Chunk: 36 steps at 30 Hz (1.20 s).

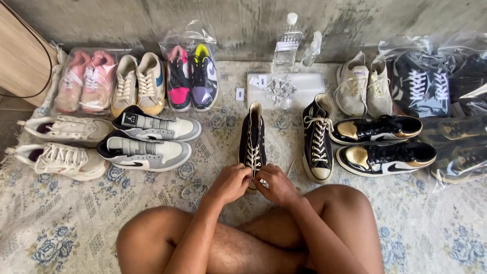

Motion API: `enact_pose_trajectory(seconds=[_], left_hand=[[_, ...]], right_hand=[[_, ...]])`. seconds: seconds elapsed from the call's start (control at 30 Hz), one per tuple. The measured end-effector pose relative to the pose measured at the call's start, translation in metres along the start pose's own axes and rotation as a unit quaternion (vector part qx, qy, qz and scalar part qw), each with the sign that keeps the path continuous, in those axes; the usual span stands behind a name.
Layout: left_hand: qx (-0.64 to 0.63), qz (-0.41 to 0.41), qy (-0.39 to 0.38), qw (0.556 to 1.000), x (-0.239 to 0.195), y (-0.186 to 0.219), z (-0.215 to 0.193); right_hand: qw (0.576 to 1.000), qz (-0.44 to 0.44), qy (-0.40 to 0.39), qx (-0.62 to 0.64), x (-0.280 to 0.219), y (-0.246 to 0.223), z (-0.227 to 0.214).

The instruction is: The person sits on a rug surrounded by various shoes and laces a pair of black high-top sneakers. They thread the laces through the eyelets, pull them tight, and tie a knot, occasionally adjusting the tongue and the shoe's position.

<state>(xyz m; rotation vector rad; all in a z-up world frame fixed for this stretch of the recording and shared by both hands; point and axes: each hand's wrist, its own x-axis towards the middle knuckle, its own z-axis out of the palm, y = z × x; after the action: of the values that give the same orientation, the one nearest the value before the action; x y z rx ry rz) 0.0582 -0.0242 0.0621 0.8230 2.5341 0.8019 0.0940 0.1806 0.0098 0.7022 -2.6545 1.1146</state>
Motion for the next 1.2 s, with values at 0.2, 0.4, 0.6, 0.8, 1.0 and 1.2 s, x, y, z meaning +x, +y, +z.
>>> enact_pose_trajectory(seconds=[0.2, 0.4, 0.6, 0.8, 1.0, 1.2], left_hand=[[-0.020, -0.033, -0.074, 0.996, 0.002, -0.021, 0.035], [-0.030, -0.030, -0.111, 0.993, -0.009, -0.021, 0.045], [0.005, -0.093, -0.160, 0.983, 0.001, -0.074, 0.088], [0.028, -0.161, -0.165, 0.973, -0.008, -0.084, 0.068], [0.028, -0.140, 0.006, 0.990, 0.008, -0.053, 0.046], [0.122, -0.145, 0.185, 0.964, 0.061, -0.031, 0.064]], right_hand=[[0.997, 0.019, -0.056, 0.052, -0.008, -0.008, -0.006], [0.987, 0.073, -0.126, 0.072, -0.009, -0.023, -0.013], [0.987, 0.057, -0.145, 0.041, -0.021, 0.010, 0.014], [0.980, 0.105, -0.161, 0.041, -0.015, -0.008, -0.005], [0.964, 0.147, -0.217, 0.038, -0.011, -0.003, -0.016], [0.948, 0.126, -0.281, 0.081, -0.007, -0.028, 0.001]])
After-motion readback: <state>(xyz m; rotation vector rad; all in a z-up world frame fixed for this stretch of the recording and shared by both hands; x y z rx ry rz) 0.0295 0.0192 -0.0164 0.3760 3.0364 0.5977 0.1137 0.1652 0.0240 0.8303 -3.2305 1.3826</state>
